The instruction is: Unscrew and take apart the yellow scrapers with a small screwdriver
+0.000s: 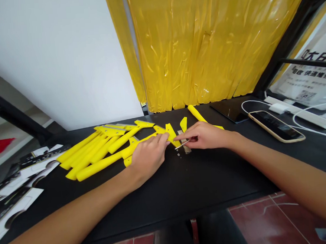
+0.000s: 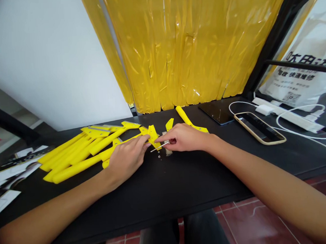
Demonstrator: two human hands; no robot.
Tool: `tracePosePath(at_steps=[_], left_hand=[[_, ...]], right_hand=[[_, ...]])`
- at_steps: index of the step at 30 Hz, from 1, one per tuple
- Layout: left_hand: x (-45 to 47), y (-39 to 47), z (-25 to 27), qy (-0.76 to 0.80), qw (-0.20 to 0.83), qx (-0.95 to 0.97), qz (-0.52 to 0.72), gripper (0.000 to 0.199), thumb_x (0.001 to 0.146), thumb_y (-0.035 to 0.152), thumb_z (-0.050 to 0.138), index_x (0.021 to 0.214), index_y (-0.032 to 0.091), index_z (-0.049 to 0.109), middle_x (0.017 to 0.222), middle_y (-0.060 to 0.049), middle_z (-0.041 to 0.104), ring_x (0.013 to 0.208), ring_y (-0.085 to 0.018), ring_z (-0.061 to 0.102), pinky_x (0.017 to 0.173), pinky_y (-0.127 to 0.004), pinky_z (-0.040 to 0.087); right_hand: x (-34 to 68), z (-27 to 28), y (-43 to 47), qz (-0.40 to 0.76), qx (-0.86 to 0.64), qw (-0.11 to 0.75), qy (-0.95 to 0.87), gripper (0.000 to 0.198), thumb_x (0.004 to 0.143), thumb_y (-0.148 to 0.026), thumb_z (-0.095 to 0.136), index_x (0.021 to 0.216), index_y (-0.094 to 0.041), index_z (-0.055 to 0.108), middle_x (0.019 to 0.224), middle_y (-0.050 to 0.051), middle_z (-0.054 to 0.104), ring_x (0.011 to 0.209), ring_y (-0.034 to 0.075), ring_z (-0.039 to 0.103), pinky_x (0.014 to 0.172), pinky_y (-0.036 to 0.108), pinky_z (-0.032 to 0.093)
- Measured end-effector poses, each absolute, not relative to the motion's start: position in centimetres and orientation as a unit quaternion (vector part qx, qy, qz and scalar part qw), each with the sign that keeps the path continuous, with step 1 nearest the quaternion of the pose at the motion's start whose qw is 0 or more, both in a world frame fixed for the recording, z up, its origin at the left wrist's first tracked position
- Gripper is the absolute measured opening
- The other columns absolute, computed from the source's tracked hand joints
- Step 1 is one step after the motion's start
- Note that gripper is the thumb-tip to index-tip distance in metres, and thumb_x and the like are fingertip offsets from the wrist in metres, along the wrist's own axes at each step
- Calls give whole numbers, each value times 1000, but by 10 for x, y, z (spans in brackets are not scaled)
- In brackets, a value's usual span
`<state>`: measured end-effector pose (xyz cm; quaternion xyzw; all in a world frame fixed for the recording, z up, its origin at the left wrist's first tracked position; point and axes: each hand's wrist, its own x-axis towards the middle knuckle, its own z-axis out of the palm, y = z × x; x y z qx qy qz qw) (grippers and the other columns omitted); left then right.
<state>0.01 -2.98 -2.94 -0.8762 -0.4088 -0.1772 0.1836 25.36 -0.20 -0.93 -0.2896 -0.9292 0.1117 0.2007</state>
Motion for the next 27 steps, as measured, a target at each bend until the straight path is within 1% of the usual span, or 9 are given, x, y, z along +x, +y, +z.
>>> tracePosePath(at_steps=[4, 6, 9, 12, 14, 17, 22, 24, 27], left_hand=[[0, -30, -29, -410, 183, -876, -178, 19, 104, 29, 45, 115, 21, 58, 103, -5, 75, 83, -23, 72, 62, -34, 47], [0, -30, -28, -410, 182, -876, -177, 19, 103, 28, 45, 116, 21, 58, 103, -5, 75, 83, -24, 72, 62, -35, 48], [0, -30, -28, -403, 174, -881, -175, 19, 103, 26, 45, 116, 20, 59, 103, -5, 75, 85, -24, 72, 63, -35, 50], [0, -30, -27, -389, 161, -890, -173, 19, 103, 24, 45, 117, 20, 58, 108, -6, 74, 92, -24, 72, 68, -35, 53], [0, -29, -27, -385, 156, -894, -169, 20, 102, 23, 46, 118, 20, 58, 110, -6, 74, 95, -24, 71, 72, -35, 54], [0, -29, -27, -384, 154, -895, -165, 20, 102, 22, 47, 119, 21, 58, 112, -6, 73, 97, -24, 71, 74, -35, 54], [0, -29, -28, -380, 158, -897, -163, 20, 103, 23, 45, 118, 22, 58, 111, -6, 73, 96, -22, 71, 73, -33, 54], [0, -29, -29, -379, 161, -896, -165, 20, 103, 23, 45, 119, 22, 58, 112, -6, 73, 96, -22, 71, 72, -33, 54], [0, -28, -29, -380, 163, -895, -169, 20, 103, 24, 46, 118, 22, 59, 111, -5, 73, 95, -22, 71, 71, -33, 54]], right_hand=[[252, -9, -3, 64, -300, 188, -933, 38, 89, -20, 60, 123, -32, 73, 86, 0, 74, 69, 13, 60, 63, 25, 36], [253, -8, -4, 23, -297, 180, -937, 35, 92, -25, 60, 123, -33, 73, 85, 0, 72, 70, 13, 60, 62, 24, 35], [254, -4, -6, -53, -290, 158, -942, 31, 95, -36, 58, 123, -36, 72, 81, 0, 66, 68, 13, 57, 58, 25, 29], [252, -1, -10, -131, -281, 119, -943, 30, 97, -45, 56, 121, -36, 71, 86, 1, 63, 61, 11, 50, 54, 27, 22], [250, 0, -13, -156, -275, 101, -943, 32, 99, -47, 52, 120, -34, 71, 91, 3, 63, 59, 11, 47, 54, 28, 20], [246, 0, -14, -120, -279, 114, -946, 33, 99, -47, 50, 119, -31, 71, 94, 3, 62, 65, 12, 53, 55, 27, 27], [252, -3, -7, -22, -354, 196, -914, 34, 91, -47, 62, 119, -28, 69, 102, 2, 66, 83, 16, 64, 68, 27, 42], [257, -4, -3, -2, -356, 183, -916, 35, 87, -50, 67, 115, -28, 70, 112, 2, 67, 91, 17, 66, 73, 28, 45], [263, -8, 3, 38, -337, 146, -929, 45, 81, -56, 72, 118, -29, 69, 130, 3, 64, 107, 23, 66, 82, 32, 49]])
